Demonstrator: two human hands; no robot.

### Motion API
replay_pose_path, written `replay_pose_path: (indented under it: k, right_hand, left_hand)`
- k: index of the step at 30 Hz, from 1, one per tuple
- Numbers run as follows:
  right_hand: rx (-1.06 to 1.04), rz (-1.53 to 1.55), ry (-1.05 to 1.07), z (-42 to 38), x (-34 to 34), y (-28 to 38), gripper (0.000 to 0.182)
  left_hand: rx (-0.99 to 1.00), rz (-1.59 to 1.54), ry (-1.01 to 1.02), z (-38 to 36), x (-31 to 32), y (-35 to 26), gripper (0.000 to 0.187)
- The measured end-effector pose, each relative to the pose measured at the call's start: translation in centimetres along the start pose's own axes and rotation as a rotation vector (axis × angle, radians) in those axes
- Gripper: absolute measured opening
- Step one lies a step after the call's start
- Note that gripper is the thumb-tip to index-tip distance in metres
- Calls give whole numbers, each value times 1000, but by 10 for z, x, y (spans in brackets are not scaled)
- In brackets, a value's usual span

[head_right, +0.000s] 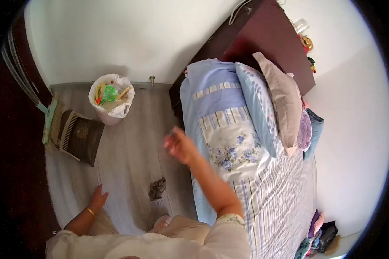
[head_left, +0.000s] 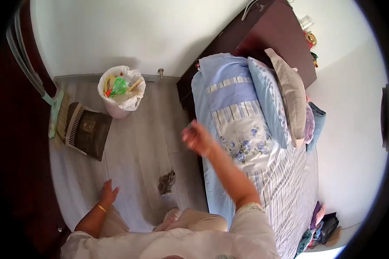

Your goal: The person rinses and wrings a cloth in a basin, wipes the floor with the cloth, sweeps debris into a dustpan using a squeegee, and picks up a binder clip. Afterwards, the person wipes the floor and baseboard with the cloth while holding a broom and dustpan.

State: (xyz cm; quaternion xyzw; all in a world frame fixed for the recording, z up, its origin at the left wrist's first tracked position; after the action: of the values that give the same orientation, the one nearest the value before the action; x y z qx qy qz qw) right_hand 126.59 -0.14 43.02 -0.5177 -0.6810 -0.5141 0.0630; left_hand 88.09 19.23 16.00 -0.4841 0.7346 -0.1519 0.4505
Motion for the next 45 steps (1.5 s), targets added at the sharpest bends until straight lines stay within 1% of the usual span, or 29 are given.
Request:
replay_pose_path:
  k: [2, 3, 4, 5, 6, 7, 8, 10, 12, 14, 16, 18, 20, 21, 22, 23, 24, 26, 28, 31, 32, 34, 35, 37, 39, 41, 43, 44, 45]
  right_hand:
    - [-215, 192, -172, 18, -11, 89, 23]
    - [-380, 127, -169, 25, -26, 149, 22]
    - [-575, 29, -119, 19, -13, 209, 27]
    - [-653, 49, -227, 8, -13, 260, 35]
    - [-664, -69, -245, -7, -2, 300, 59]
    - [-779, -162, -272, -17, 1, 330, 90]
    - [-747, -189, -201, -24, -6, 345, 95]
    - [-749, -309, -228, -33, -9, 336, 91]
    - [-746, -330, -299, -40, -13, 303, 82]
    - [-742, -315, -315, -43, -47, 261, 77]
    - [-648, -354, -311, -47, -61, 204, 71]
    - [-468, -399, -350, -51, -60, 133, 58]
    - [-266, -461, -294, -58, -56, 50, 52]
    - [-137, -470, -256, -58, -63, -3, 49]
    - [68, -472, -257, -60, -74, -60, 49]
    - [262, -475, -248, -62, -87, -117, 50]
    - [425, -529, -257, -69, -108, -175, 60]
    - [516, -1178, -246, -74, -165, -287, 72]
    - [730, -1322, -468, -85, -174, -357, 80]
    - [410, -1428, -524, -69, -167, -382, 77]
    - [391, -1501, -542, -65, -170, -390, 71]
    - [340, -1652, -580, -54, -177, -401, 60]
    - [283, -1625, -590, -54, -186, -403, 53]
    - [167, -1580, -620, -61, -213, -401, 40]
    - [98, -1573, -932, -99, -233, -388, 27]
    - [261, -1338, -1392, -168, -269, -387, 30]
    - [512, -1072, -1790, -234, -297, -405, 34]
    - [1108, -1274, -1477, -258, -341, -435, 33]
    - [1510, -1330, -1272, -279, -365, -455, 33]
  left_hand:
    - [-119, 32, 9, -14, -3, 40, 64]
    - [-180, 47, 11, -18, -9, 50, 64]
    - [-184, 14, 11, -22, -16, 51, 64]
    - [-187, -18, 12, -29, -27, 46, 65]
    - [-189, -51, 18, -31, -32, 42, 65]
    - [-157, -36, -3, -28, -34, 38, 65]
    - [-127, -22, -26, -25, -35, 36, 64]
    - [-80, -6, -52, -19, -40, 22, 64]
    - [-40, 0, -47, -4, -45, -13, 63]
    - [47, 1, -47, 2, -40, -32, 62]
    - [86, 7, -37, 14, -31, -44, 62]
    - [58, 29, -8, 27, -18, -41, 61]
    - [-105, 141, 92, 41, -11, -38, 64]
    - [-82, 211, 99, 62, 14, -1, 68]
    - [-198, 298, 178, 65, 10, -6, 71]
    - [-240, 362, 136, 73, 11, 2, 74]
    - [-266, 434, 141, 82, 8, 2, 78]
    - [-287, 555, 154, 102, 2, -5, 86]
    - [-285, 676, 158, 124, -2, -22, 87]
    - [-80, 789, 8, 157, 2, -17, 82]
    - [-20, 834, -46, 164, 8, -13, 79]
    - [-104, 968, -3, 172, 14, -13, 78]
    - [-146, 1036, 16, 177, 14, -12, 77]
    - [-81, 1036, -36, 181, 20, -1, 77]
    - [237, 909, -284, 179, 19, 5, 73]
    - [331, 892, -318, 179, 23, 0, 76]
    - [385, 889, -333, 179, 26, 1, 77]
    - [393, 899, -337, 180, 26, 3, 77]
    - [399, 908, -343, 179, 27, 5, 77]
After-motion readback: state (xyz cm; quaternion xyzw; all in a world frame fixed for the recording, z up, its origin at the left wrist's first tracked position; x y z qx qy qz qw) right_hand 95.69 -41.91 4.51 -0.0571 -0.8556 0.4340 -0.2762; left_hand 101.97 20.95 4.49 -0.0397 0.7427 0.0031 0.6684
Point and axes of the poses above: each hand's wrist, its own z-axis towards the middle knuckle, its own x-axis out of the palm, y = z × x, the point moved 7 cm from there along z, towards the middle knuckle, and after that the axes turned 15 degrees about y, right-handed, at the moved point
